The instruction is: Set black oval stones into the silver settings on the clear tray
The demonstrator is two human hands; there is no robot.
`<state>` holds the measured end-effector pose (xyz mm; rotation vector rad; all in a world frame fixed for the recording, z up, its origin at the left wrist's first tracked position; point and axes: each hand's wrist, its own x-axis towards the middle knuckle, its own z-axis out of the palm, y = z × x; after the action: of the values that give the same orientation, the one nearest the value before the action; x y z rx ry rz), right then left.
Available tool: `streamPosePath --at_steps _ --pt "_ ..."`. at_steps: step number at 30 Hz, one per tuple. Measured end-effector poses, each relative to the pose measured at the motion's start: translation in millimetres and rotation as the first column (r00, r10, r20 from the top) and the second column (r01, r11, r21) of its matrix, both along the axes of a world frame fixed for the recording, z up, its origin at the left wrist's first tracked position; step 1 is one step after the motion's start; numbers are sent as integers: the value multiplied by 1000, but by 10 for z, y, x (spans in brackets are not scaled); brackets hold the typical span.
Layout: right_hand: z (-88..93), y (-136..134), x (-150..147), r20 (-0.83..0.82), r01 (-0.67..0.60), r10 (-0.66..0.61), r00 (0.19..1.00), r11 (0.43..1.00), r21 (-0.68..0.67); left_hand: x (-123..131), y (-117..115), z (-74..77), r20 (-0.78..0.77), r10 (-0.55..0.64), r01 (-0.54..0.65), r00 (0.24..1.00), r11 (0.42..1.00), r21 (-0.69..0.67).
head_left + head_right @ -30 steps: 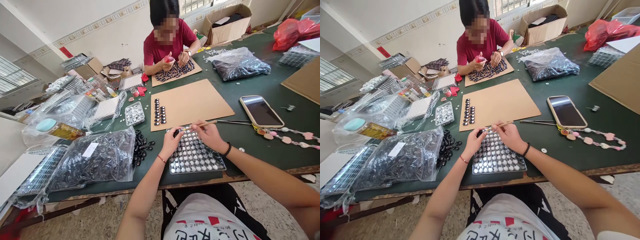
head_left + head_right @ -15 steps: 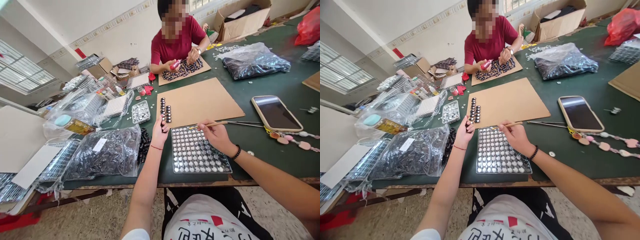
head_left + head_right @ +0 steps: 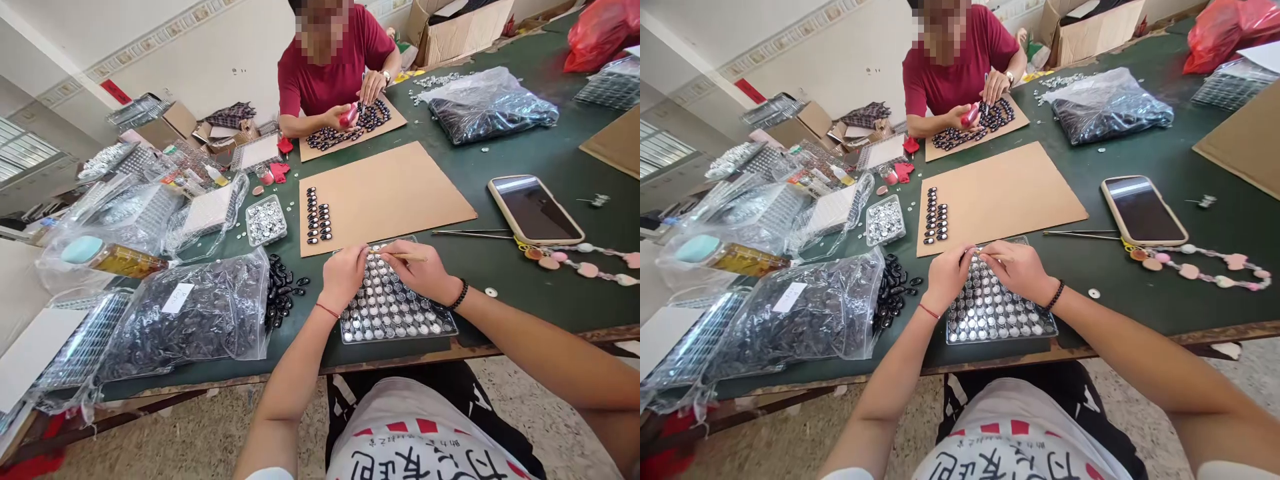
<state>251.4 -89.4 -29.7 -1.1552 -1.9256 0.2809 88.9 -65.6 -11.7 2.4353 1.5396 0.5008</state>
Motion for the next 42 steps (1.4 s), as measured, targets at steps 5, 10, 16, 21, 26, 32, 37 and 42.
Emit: streamPosePath --at_steps 5,10,16,21,26,32,37,42 --pt "-18 10 -13 5 21 -21 1000 998 58 17 -31 -9 -143 -38 46 989 998 50" --pt "7 16 -20 -43 63 -58 997 989 135 14 -33 -40 7 -48 48 999 999 9" --pt "68 -8 48 -128 71 -63 990 996 59 19 26 -114 548 99 131 830 922 -365" --pt "90 7 70 -134 -64 64 989 998 4 20 57 -119 651 177 131 738 909 -396" --pt "67 14 68 -182 51 -51 982 999 -2 -8 82 -103 688 236 110 687 902 -418" --pt "105 72 95 -597 29 -159 787 975 -221 -76 162 -105 744 587 380 318 640 -668" --pt "130 212 183 -880 -244 -260 398 894 -374 -102 183 -91 615 771 652 165 382 -655" --pt "98 247 224 -905 -427 -326 275 802 -418 -70 144 -107 661 727 599 186 450 -663"
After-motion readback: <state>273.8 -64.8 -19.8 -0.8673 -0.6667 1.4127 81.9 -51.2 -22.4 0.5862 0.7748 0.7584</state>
